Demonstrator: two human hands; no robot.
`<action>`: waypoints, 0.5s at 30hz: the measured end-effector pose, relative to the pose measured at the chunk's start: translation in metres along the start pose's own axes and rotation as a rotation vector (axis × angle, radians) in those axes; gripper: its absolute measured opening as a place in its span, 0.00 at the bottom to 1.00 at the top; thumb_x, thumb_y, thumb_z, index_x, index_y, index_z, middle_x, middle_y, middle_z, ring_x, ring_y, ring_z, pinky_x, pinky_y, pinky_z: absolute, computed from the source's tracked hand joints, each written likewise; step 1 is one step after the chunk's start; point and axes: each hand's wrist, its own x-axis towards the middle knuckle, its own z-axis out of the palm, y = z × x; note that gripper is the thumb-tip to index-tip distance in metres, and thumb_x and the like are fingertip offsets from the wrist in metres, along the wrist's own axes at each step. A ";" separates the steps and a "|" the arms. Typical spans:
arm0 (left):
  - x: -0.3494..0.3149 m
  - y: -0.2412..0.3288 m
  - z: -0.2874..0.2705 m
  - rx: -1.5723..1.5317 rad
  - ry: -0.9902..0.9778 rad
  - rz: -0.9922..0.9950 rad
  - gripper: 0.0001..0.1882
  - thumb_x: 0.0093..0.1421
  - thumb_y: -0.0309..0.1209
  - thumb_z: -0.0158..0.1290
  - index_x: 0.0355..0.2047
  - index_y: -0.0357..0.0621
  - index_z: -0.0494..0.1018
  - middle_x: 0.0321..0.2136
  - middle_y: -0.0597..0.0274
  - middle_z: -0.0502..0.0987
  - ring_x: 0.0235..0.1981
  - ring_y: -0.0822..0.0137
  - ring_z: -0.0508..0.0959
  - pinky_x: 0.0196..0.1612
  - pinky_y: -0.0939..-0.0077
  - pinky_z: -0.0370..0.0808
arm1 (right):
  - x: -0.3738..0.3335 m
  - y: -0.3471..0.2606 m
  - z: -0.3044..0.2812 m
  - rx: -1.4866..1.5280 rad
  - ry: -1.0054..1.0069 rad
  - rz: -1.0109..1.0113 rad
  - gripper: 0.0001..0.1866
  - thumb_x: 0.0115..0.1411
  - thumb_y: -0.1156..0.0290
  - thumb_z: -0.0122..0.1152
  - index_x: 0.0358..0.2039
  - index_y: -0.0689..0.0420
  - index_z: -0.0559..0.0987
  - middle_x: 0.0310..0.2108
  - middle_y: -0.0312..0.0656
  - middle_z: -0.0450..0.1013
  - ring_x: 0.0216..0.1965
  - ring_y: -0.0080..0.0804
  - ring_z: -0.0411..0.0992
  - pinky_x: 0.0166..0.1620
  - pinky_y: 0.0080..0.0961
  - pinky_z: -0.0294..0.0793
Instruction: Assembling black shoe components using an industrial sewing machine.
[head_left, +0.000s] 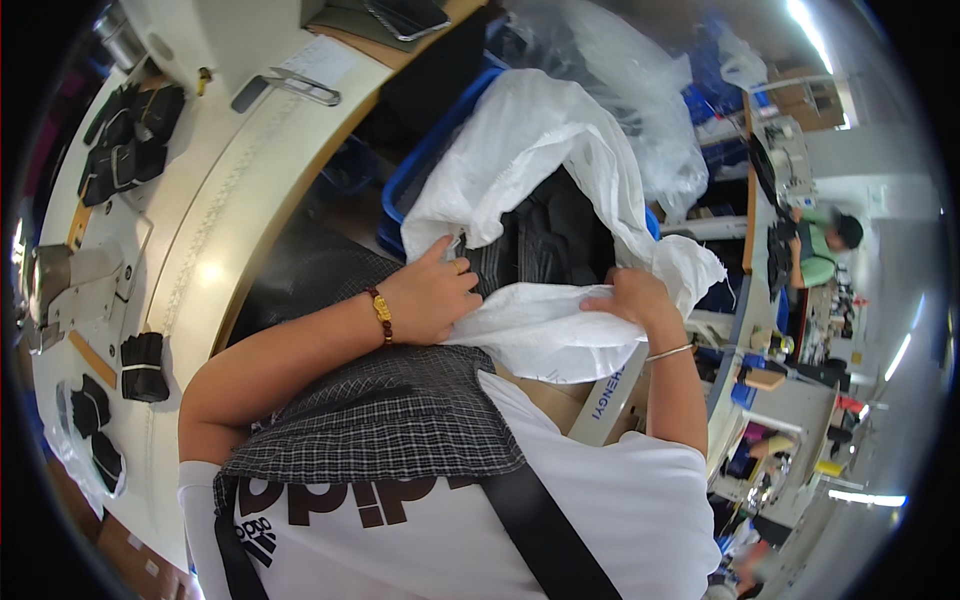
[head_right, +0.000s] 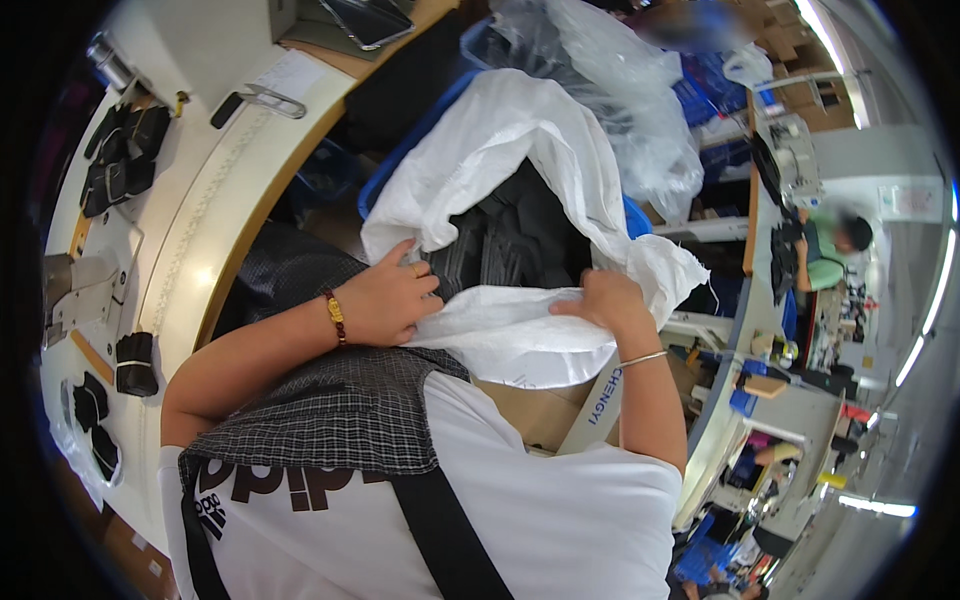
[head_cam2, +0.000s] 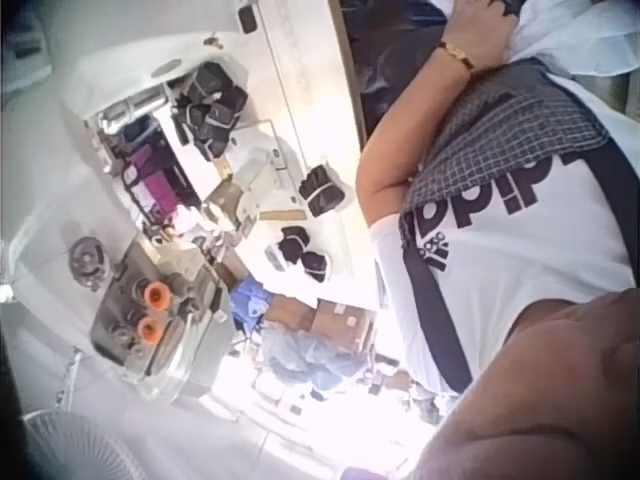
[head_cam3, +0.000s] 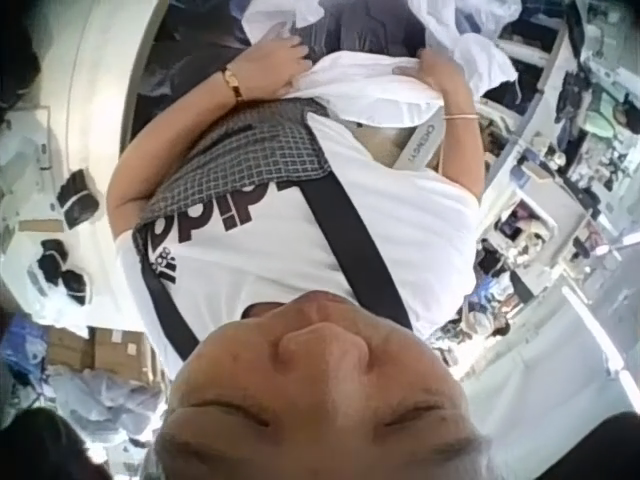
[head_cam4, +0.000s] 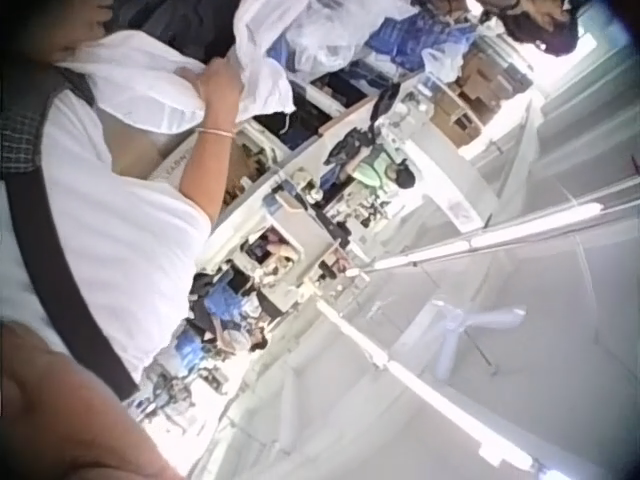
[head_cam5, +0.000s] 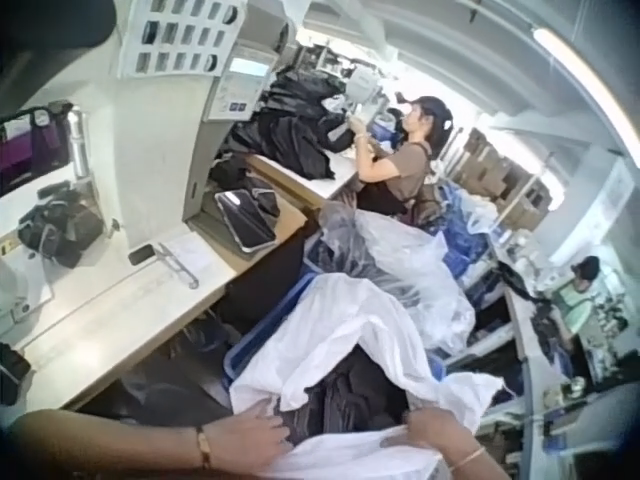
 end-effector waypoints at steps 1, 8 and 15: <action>0.002 0.001 -0.001 0.005 -0.020 0.004 0.25 0.48 0.35 0.63 0.49 0.49 0.76 0.38 0.63 0.74 0.48 0.61 0.73 0.67 0.43 0.55 | -0.007 0.003 0.004 0.081 0.006 0.014 0.35 0.45 0.37 0.69 0.39 0.58 0.81 0.38 0.52 0.79 0.42 0.48 0.79 0.42 0.42 0.78; 0.005 0.033 0.003 -0.265 -0.004 0.129 0.35 0.54 0.25 0.52 0.62 0.72 0.68 0.36 0.66 0.73 0.48 0.62 0.72 0.62 0.45 0.58 | -0.076 -0.022 0.007 0.199 -0.007 -0.528 0.28 0.50 0.46 0.70 0.44 0.51 0.78 0.43 0.44 0.73 0.40 0.52 0.76 0.42 0.44 0.75; 0.015 0.052 0.011 -0.366 -0.198 0.212 0.30 0.58 0.22 0.50 0.55 0.75 0.76 0.37 0.67 0.74 0.49 0.62 0.71 0.66 0.43 0.52 | -0.041 -0.012 0.006 0.207 -0.016 -0.217 0.18 0.60 0.61 0.63 0.47 0.57 0.79 0.32 0.54 0.78 0.37 0.54 0.77 0.41 0.45 0.74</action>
